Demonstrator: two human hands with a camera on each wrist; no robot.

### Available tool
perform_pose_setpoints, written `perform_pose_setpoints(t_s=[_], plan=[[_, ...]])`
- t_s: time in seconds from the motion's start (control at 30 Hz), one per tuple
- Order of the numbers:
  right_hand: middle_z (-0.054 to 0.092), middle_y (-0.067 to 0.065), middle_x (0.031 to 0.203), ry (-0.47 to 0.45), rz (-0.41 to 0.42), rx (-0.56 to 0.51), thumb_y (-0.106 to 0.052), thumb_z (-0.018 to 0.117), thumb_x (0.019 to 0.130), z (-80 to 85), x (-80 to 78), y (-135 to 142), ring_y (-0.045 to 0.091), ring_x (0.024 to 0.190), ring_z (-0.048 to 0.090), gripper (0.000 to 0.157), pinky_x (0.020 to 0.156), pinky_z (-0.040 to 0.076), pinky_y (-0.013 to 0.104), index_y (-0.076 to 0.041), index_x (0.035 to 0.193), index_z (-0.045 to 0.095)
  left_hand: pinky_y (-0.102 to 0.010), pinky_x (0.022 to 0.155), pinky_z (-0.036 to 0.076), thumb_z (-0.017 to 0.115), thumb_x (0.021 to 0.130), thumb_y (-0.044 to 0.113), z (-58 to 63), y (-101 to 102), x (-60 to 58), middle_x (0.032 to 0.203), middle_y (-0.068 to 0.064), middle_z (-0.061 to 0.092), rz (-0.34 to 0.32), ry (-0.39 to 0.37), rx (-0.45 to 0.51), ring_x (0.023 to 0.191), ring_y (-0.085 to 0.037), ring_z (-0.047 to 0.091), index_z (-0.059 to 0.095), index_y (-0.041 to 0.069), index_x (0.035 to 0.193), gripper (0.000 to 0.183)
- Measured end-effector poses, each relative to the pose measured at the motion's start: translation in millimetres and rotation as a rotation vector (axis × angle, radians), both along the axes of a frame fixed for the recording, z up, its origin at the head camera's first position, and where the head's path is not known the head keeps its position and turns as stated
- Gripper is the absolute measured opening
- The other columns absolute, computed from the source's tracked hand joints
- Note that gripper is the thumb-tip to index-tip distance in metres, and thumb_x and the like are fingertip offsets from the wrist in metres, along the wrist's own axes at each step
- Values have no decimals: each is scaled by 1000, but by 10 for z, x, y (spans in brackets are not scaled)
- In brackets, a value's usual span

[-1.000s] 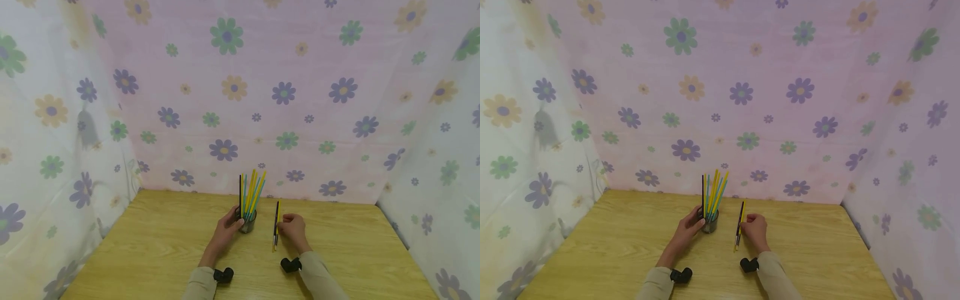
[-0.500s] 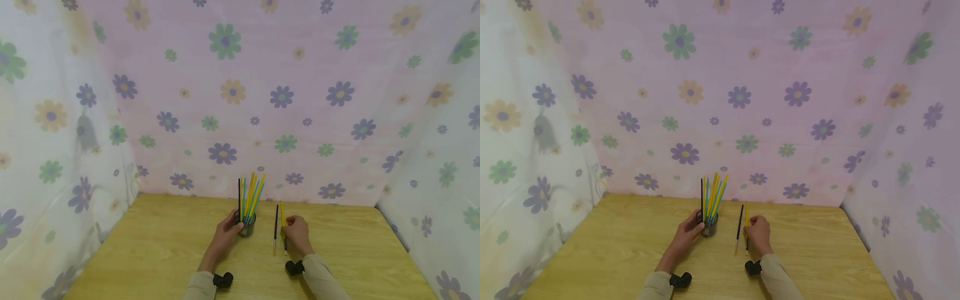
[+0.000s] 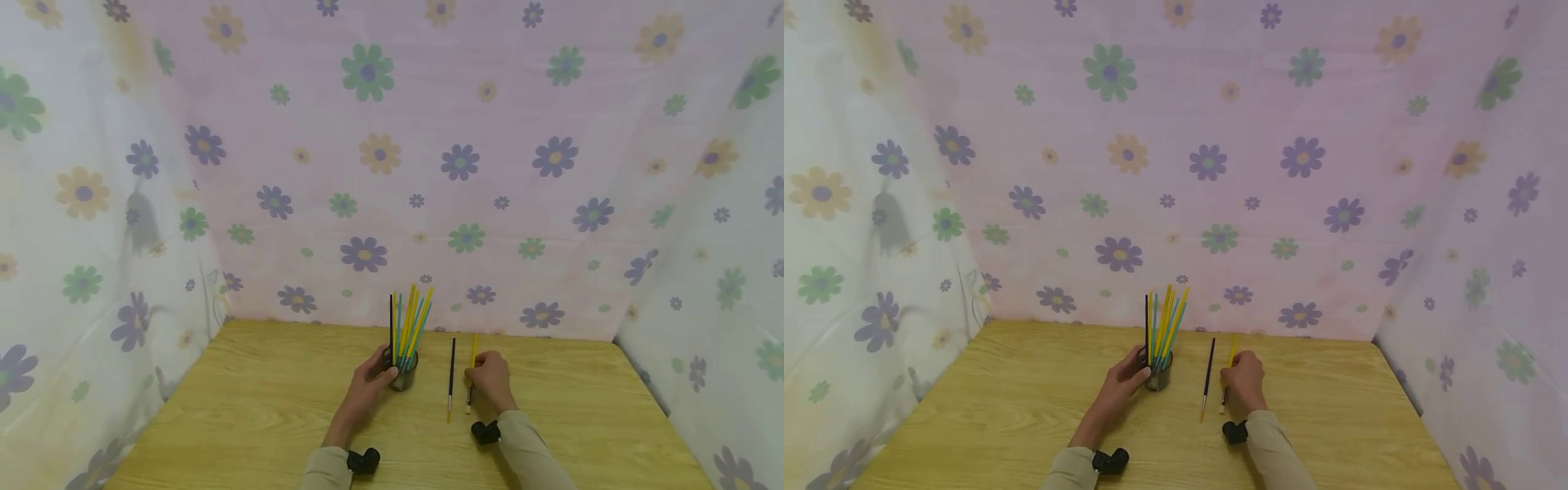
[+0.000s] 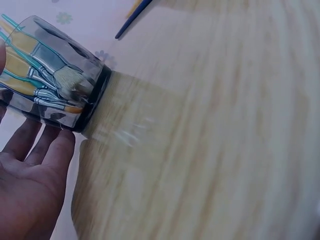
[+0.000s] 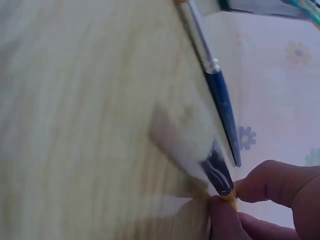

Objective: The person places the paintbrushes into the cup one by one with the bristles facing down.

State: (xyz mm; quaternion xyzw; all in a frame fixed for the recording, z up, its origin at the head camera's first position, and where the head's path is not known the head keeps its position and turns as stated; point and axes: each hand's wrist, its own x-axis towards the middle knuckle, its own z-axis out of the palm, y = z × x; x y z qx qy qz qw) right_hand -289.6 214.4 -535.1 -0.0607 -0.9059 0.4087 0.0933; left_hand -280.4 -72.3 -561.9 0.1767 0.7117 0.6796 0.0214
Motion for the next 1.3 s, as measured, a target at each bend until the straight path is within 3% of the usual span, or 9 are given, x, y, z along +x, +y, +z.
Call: perform_pose_setpoints(t_s=[0.23, 0.4, 0.57, 0.73, 0.93, 1.1, 1.3], plan=[[66, 33, 111, -120, -16, -346, 1, 68, 86, -32, -16, 124, 29, 85, 71, 40, 69, 63, 38, 19, 121, 62, -41, 115, 40, 61, 104, 19, 13, 8, 19, 157, -16, 44, 5, 5, -1, 144, -35, 43, 41, 14, 157, 57], [63, 34, 118, -124, -22, -523, 3, 66, 88, -66, -4, 172, 20, 80, 71, 45, 67, 62, 32, 18, 130, 58, -40, 114, 43, 61, 104, 17, 20, 9, 30, 157, -17, 44, 5, 9, 10, 144, -36, 43, 40, 13, 157, 58], [56, 34, 133, -40, -18, -758, 5, 63, 93, -140, 32, 149, 10, 86, 69, 50, 72, 62, 26, 14, 140, 50, -43, 114, 43, 61, 104, 20, 14, 10, 22, 158, -15, 43, -5, 2, 10, 145, -34, 43, 39, 15, 158, 59], [59, 20, 124, 126, 46, -959, 10, 64, 93, -106, 90, 46, 13, 91, 72, 49, 77, 62, 28, 13, 139, 47, -50, 117, 38, 61, 104, 18, -8, 11, 9, 158, -15, 43, 1, 6, 21, 145, -35, 43, 39, 14, 158, 59], [63, 5, 110, 249, 138, -1037, 11, 66, 93, 8, 130, -82, 15, 90, 73, 40, 77, 63, 30, 7, 131, 56, -57, 119, 32, 60, 104, 13, -35, 6, -13, 157, -19, 44, -25, 56, 38, 143, -38, 44, 39, 9, 157, 57], [64, 3, 111, 257, 170, -1041, 9, 64, 94, 103, 122, -197, 15, 93, 73, 40, 81, 63, 32, 9, 133, 53, -57, 119, 32, 60, 104, 13, -33, 5, -14, 157, -19, 44, -28, 56, 43, 143, -39, 44, 40, 9, 156, 56], [63, 1, 111, 267, 174, -1066, 8, 63, 95, 202, 70, -333, 13, 96, 71, 35, 84, 62, 31, 0, 129, 57, -54, 119, 34, 59, 104, 13, -26, 3, -9, 158, -19, 41, -35, 52, 45, 144, -39, 42, 38, 8, 158, 58]])
